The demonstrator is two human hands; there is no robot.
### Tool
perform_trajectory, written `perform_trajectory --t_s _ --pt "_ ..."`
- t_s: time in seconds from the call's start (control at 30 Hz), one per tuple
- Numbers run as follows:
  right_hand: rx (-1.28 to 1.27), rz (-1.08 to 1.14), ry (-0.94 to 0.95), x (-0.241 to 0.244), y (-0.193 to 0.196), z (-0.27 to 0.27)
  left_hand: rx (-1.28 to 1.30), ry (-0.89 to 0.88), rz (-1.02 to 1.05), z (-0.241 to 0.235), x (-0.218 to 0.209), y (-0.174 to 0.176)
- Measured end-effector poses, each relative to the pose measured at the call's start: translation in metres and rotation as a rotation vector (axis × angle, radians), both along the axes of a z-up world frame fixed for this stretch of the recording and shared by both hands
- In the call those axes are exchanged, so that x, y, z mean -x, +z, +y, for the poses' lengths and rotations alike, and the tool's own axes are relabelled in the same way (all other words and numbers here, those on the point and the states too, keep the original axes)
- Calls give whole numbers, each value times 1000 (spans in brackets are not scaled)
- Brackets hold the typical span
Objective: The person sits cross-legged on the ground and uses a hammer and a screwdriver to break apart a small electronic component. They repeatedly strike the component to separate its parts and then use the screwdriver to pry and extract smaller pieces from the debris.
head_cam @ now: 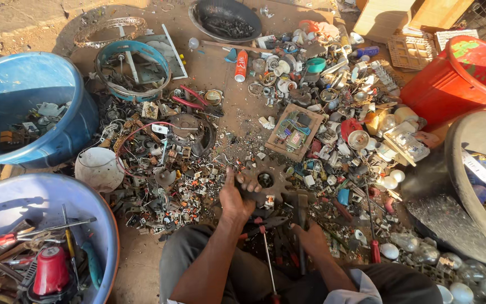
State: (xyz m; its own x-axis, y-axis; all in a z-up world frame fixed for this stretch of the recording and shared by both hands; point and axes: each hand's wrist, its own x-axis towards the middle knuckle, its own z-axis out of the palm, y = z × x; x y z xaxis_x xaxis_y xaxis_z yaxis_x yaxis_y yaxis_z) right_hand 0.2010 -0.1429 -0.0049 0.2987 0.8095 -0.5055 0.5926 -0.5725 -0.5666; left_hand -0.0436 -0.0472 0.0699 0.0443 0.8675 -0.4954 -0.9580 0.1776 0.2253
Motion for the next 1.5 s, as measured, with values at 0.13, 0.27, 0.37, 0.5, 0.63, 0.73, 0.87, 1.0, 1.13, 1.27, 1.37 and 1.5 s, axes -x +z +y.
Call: perform_trajectory --t_s 0.13,0.27,0.37,0.5,0.63,0.73,0.87,1.0,1.13,1.27,1.37,1.5 --pt "-593 175 108 21 29 -15 -242 -136 242 -34 -20 1" --pt "-232 720 -85 49 42 -35 -437 -253 348 -70 -46 10" --pt "-220 1153 -20 52 51 -64 -293 -225 239 -89 -40 14" --pt "-180 1586 17 50 66 -86 -59 -130 41 -95 -15 12" --pt "-220 1743 26 51 86 -92 -110 -61 -59 -94 4 14" --pt "-217 1740 -80 51 94 -97 -252 -284 854 -112 15 24" --pt "-235 1848 -140 51 86 -102 -746 -527 1137 -162 -2 34" --pt "-245 1825 -150 48 75 -104 -910 -500 1751 -185 -11 38" --pt "-252 1645 -267 45 64 -108 -1020 -498 1778 -186 -10 35" --pt "-421 1160 -72 42 49 -112 -996 -500 1899 -191 -9 34" --pt "-457 1012 21 39 45 -114 -1001 -432 1783 -192 -6 35" --pt "-407 1286 35 36 57 -114 -1047 -373 1543 -188 -3 38"
